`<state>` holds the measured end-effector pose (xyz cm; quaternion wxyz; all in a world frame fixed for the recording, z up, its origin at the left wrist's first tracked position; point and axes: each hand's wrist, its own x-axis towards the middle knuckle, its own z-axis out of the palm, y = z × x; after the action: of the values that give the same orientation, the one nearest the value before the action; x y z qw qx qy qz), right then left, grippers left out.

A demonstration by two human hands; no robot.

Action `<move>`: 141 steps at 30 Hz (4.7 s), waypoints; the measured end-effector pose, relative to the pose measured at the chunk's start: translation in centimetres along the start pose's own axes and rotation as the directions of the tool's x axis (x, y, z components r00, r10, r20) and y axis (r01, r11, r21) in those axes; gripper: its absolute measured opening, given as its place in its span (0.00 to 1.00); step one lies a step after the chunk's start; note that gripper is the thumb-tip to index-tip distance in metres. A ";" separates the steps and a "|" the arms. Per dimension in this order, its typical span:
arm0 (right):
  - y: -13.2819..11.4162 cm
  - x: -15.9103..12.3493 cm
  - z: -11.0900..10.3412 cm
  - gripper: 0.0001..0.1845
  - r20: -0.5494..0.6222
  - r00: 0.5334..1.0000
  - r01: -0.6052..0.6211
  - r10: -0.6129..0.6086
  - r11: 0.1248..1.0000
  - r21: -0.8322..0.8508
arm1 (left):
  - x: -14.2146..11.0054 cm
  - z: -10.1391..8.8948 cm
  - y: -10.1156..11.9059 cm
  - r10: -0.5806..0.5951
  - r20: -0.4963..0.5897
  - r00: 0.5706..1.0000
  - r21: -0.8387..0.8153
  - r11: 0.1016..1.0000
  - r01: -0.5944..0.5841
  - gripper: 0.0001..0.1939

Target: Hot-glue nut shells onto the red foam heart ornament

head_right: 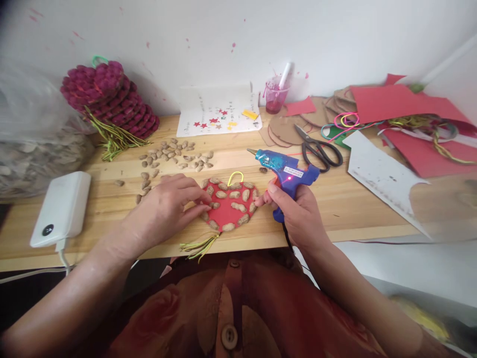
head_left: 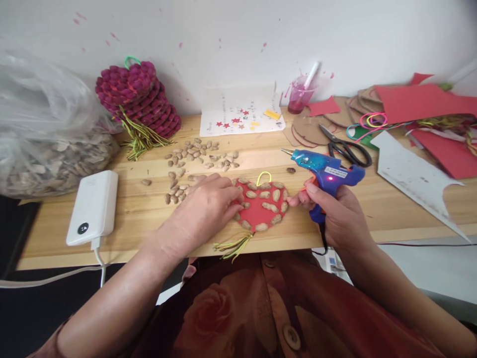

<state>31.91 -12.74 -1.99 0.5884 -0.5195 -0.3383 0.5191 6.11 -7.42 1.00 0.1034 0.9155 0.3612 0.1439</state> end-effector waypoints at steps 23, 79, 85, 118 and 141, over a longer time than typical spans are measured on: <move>0.1 0.0 -0.1 0.08 0.007 1.000 -0.002 0.002 1.000 -0.004 | 0.3 0.5 0.2 -0.019 0.006 1.000 0.034 0.999 0.019 0.05; 0.6 0.4 0.0 0.13 0.031 0.999 0.004 -0.006 0.997 0.075 | -8.1 0.4 -0.7 -0.121 -0.278 0.953 -0.120 0.989 0.090 0.04; 0.6 0.4 0.0 0.13 0.031 0.999 0.017 -0.019 0.997 0.079 | -7.0 0.2 0.0 -0.077 -0.258 0.963 -0.131 0.990 0.044 0.07; 0.4 0.2 0.0 0.12 0.032 0.999 0.011 -0.012 0.999 0.035 | -4.1 1.4 0.7 -0.106 -0.290 0.951 -0.147 0.987 0.065 0.08; 0.2 0.0 0.1 0.10 0.028 1.000 -0.006 0.005 0.998 0.056 | -1.9 2.0 0.6 -0.090 -0.227 0.970 -0.073 0.995 0.075 0.05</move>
<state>31.74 -12.74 -2.16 0.5963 -0.4965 -0.3306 0.5373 5.90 -9.34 -1.04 0.0960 0.8732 0.4035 0.2560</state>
